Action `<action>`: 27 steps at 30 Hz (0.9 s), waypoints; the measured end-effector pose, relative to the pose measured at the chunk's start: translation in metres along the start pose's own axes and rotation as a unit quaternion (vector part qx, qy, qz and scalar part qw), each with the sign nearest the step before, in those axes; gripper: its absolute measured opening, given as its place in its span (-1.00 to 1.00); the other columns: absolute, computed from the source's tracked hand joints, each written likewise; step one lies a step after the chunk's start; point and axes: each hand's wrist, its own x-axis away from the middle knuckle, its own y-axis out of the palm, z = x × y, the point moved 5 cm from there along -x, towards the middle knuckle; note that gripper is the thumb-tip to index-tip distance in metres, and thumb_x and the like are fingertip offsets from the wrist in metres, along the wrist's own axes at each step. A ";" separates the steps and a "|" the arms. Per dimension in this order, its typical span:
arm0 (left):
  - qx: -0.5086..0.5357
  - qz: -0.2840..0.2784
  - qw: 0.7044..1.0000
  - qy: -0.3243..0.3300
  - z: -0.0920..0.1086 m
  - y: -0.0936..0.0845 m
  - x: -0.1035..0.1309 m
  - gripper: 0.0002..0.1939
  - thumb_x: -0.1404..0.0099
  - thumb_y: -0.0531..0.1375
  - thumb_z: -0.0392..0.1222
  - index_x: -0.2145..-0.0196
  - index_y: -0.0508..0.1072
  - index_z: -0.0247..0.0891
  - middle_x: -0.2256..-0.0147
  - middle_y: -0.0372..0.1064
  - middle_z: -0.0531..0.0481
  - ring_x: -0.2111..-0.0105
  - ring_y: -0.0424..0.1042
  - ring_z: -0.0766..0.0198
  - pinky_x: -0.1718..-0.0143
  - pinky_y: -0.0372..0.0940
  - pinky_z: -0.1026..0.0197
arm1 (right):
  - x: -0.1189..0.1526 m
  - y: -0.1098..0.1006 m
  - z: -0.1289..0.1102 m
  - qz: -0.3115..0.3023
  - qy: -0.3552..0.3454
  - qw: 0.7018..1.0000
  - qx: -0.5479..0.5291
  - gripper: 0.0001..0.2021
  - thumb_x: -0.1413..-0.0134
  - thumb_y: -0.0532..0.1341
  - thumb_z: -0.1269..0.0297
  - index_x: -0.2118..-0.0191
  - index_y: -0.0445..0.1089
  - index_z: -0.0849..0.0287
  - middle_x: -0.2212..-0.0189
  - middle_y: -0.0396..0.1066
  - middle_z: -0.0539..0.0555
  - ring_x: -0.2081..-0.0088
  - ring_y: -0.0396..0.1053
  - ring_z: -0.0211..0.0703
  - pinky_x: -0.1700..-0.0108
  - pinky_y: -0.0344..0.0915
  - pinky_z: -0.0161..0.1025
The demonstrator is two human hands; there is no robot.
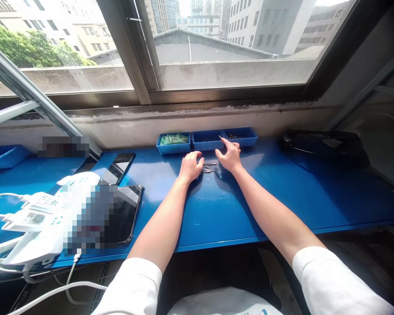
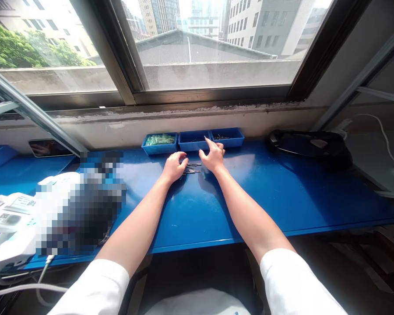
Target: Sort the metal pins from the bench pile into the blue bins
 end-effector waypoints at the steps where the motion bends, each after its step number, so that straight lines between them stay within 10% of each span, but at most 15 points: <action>1: -0.001 -0.002 1.000 0.003 0.000 0.000 0.000 -0.75 -0.27 0.09 -0.17 0.13 0.42 -0.26 0.16 0.45 -0.09 0.11 0.38 0.13 0.03 0.25 0.09 | -0.001 0.001 0.004 -0.004 0.009 1.000 0.016 -0.42 0.02 0.17 0.16 -0.17 0.23 0.16 -0.08 0.33 0.14 -0.03 0.13 0.14 -0.04 0.12 0.10; 12: -0.022 -0.024 0.999 0.000 0.002 0.002 0.000 -0.78 -0.26 0.08 -0.17 0.19 0.44 -0.23 0.17 0.44 -0.09 0.11 0.38 0.12 0.02 0.26 0.09 | -0.007 0.021 0.028 -0.125 0.041 0.985 0.112 -0.13 0.08 0.17 0.12 -0.34 -0.24 0.00 -0.36 -0.31 0.08 -0.09 0.03 0.26 -0.02 0.12 0.20; 27: -0.031 -0.038 0.999 -0.004 0.003 0.003 0.000 -0.81 -0.25 0.09 -0.17 0.23 0.46 -0.19 0.18 0.44 -0.09 0.11 0.38 0.10 0.02 0.27 0.07 | -0.006 0.022 0.025 -0.108 0.021 0.988 0.104 -0.18 0.07 0.17 0.16 -0.32 -0.16 0.07 -0.36 -0.31 0.09 -0.10 0.02 0.32 -0.04 0.09 0.26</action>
